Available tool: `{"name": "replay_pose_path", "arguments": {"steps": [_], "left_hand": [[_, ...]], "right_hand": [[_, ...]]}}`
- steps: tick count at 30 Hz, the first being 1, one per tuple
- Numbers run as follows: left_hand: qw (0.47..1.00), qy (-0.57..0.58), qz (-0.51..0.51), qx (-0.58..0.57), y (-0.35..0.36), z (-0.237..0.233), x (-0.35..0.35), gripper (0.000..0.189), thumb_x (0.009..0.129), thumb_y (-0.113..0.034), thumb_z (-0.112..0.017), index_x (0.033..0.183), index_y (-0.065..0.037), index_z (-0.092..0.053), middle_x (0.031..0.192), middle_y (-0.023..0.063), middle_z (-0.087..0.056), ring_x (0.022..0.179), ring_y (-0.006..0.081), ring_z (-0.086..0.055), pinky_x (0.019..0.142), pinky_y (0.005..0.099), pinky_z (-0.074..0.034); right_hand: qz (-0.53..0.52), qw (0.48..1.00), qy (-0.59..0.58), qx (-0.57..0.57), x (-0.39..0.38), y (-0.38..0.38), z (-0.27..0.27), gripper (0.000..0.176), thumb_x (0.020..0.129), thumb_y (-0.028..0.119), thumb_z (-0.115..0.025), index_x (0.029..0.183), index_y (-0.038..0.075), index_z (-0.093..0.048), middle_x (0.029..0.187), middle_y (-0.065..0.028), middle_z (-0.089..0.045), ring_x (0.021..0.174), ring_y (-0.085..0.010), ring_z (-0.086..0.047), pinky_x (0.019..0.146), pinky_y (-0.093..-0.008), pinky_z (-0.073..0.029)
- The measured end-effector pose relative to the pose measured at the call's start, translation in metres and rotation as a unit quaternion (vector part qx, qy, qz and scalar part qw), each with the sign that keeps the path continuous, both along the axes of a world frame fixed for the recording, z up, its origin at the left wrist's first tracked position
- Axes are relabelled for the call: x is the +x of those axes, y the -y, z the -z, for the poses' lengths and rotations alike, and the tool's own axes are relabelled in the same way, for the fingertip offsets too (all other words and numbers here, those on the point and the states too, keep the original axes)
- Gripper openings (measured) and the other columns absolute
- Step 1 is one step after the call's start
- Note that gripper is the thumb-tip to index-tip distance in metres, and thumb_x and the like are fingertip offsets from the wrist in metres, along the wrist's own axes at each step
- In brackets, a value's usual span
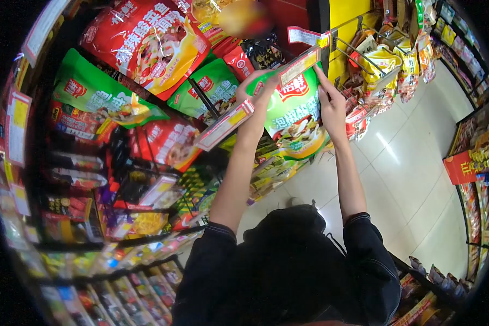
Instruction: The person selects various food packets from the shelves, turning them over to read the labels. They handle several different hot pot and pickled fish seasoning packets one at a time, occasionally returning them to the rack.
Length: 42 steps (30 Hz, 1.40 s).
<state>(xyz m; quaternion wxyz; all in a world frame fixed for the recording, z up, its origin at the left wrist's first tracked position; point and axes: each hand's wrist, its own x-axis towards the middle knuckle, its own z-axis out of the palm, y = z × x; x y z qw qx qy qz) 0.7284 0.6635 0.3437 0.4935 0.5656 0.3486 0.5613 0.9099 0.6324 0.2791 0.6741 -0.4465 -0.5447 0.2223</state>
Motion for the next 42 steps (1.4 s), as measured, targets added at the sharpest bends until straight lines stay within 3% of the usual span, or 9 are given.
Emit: {"name": "replay_pose_path", "arguments": {"steps": [7,10,19,26,29,32,33,36,42], "left_hand": [[0.992,-0.089,-0.068,0.065,-0.017,-0.001,0.003,0.028,0.087,-0.023,-0.078,0.104,-0.002,-0.071,0.093,0.0030,-0.072,0.085,0.0090,-0.063,0.077,0.0260,-0.049],[0.975,-0.117,-0.090,0.163,-0.025,0.005,0.011,0.027,0.081,-0.015,-0.081,0.104,-0.005,-0.072,0.093,-0.0001,-0.072,0.087,0.0067,-0.063,0.079,0.0246,-0.049],[0.974,-0.159,-0.115,0.111,-0.023,-0.010,0.024,0.025,0.078,-0.013,-0.080,0.100,-0.003,-0.072,0.094,0.0030,-0.073,0.090,0.0096,-0.064,0.082,0.0261,-0.049],[0.982,-0.107,-0.105,0.115,-0.046,0.014,0.015,0.029,0.085,-0.027,-0.082,0.096,-0.003,-0.071,0.085,0.0076,-0.072,0.082,0.0160,-0.066,0.079,0.0326,-0.051],[0.976,-0.137,-0.125,0.113,-0.048,0.012,0.015,0.027,0.086,-0.026,-0.080,0.095,-0.003,-0.070,0.086,0.0093,-0.072,0.084,0.0204,-0.068,0.081,0.0353,-0.051],[0.964,-0.166,-0.163,0.127,-0.054,0.011,0.014,0.025,0.086,-0.025,-0.078,0.095,-0.004,-0.069,0.087,0.0121,-0.072,0.084,0.0265,-0.069,0.081,0.0379,-0.051],[0.958,-0.172,-0.178,0.144,-0.057,0.012,0.013,0.024,0.086,-0.025,-0.078,0.095,-0.005,-0.069,0.087,0.0132,-0.072,0.085,0.0286,-0.070,0.081,0.0387,-0.051],[0.950,-0.177,-0.205,0.158,-0.063,0.012,0.011,0.022,0.086,-0.023,-0.076,0.096,-0.005,-0.068,0.087,0.0158,-0.071,0.086,0.0333,-0.070,0.081,0.0402,-0.051],[0.920,-0.196,-0.279,0.194,-0.079,0.013,0.007,0.018,0.089,-0.017,-0.071,0.102,-0.005,-0.066,0.090,0.0188,-0.070,0.090,0.0393,-0.068,0.082,0.0432,-0.051]], "right_hand": [[0.031,0.999,0.006,-0.004,-0.006,-0.020,0.008,0.049,0.097,-0.003,-0.046,0.144,0.007,-0.056,0.136,-0.0194,-0.065,0.122,-0.0224,-0.065,0.103,-0.0307,-0.045],[0.017,0.999,0.005,-0.034,-0.006,-0.019,0.007,0.040,0.106,0.007,-0.052,0.145,-0.001,-0.052,0.142,-0.0152,-0.061,0.127,-0.0172,-0.057,0.110,-0.0300,-0.040],[0.056,0.998,0.026,-0.021,-0.008,-0.024,0.008,0.043,0.102,0.005,-0.049,0.145,0.009,-0.055,0.129,-0.0230,-0.067,0.116,-0.0221,-0.068,0.099,-0.0330,-0.048],[0.013,0.996,0.017,-0.091,-0.009,-0.022,0.009,0.040,0.106,0.015,-0.053,0.144,0.003,-0.054,0.135,-0.0190,-0.065,0.119,-0.0209,-0.065,0.102,-0.0318,-0.046],[0.063,0.996,0.044,-0.050,-0.013,-0.029,0.013,0.043,0.102,0.009,-0.051,0.145,0.008,-0.054,0.117,-0.0240,-0.070,0.091,-0.0233,-0.069,0.086,-0.0344,-0.052],[0.064,0.995,0.054,-0.055,-0.019,-0.030,0.013,0.044,0.102,0.010,-0.052,0.146,0.007,-0.053,0.111,-0.0255,-0.070,0.090,-0.0230,-0.070,0.085,-0.0334,-0.052],[0.034,0.993,0.042,-0.108,-0.019,-0.025,0.007,0.048,0.100,0.010,-0.055,0.147,0.006,-0.050,0.116,-0.0261,-0.068,0.099,-0.0300,-0.070,0.090,-0.0365,-0.051],[0.057,0.992,0.109,-0.014,-0.025,-0.019,0.009,0.053,0.097,0.009,-0.058,0.149,0.006,-0.047,0.124,-0.0260,-0.064,0.113,-0.0386,-0.065,0.097,-0.0406,-0.049],[0.082,0.965,0.249,-0.021,-0.048,0.000,0.016,0.064,0.091,0.010,-0.068,0.151,0.016,-0.047,0.152,-0.0324,-0.035,0.136,-0.0507,-0.041,0.110,-0.0510,-0.041]]}}
